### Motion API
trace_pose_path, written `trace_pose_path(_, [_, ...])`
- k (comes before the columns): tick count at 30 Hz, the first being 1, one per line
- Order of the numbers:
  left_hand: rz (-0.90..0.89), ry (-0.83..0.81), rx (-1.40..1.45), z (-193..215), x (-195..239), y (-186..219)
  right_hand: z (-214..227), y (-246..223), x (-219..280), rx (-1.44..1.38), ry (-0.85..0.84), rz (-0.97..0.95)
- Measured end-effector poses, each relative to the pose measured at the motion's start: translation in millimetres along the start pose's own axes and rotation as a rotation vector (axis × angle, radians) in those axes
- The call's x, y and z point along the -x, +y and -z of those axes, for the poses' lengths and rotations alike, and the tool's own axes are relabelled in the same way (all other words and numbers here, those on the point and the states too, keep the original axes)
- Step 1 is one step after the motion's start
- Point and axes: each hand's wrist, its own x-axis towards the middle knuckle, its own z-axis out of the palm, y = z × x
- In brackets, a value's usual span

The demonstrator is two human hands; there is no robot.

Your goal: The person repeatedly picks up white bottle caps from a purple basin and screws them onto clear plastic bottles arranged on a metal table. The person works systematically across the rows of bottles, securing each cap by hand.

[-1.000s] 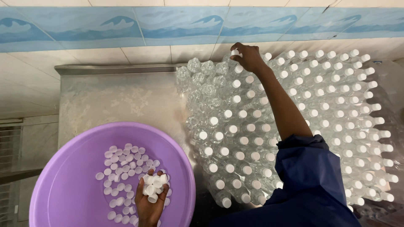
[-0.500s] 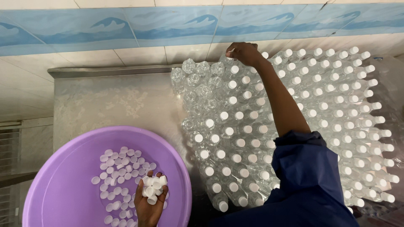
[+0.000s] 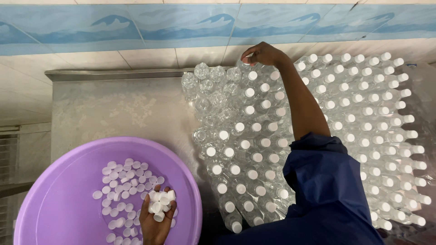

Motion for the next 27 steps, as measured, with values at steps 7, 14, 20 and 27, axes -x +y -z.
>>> trace_pose_path(7, [-0.046,0.034,-0.060,-22,12,5,-3,-16,2,0.009,0.070,-0.108])
trace_pose_path(14, [-0.081,0.049,-0.083,-23,30,6,-7,-25,8,0.254,0.132,-0.207])
trace_pose_path(20, [0.058,-0.164,0.147,-34,36,9,-70,-15,16,0.827,0.568,0.110])
trace_pose_path(27, [0.024,-0.068,0.017,-55,46,9,-247,-226,246,0.146,-0.261,0.547])
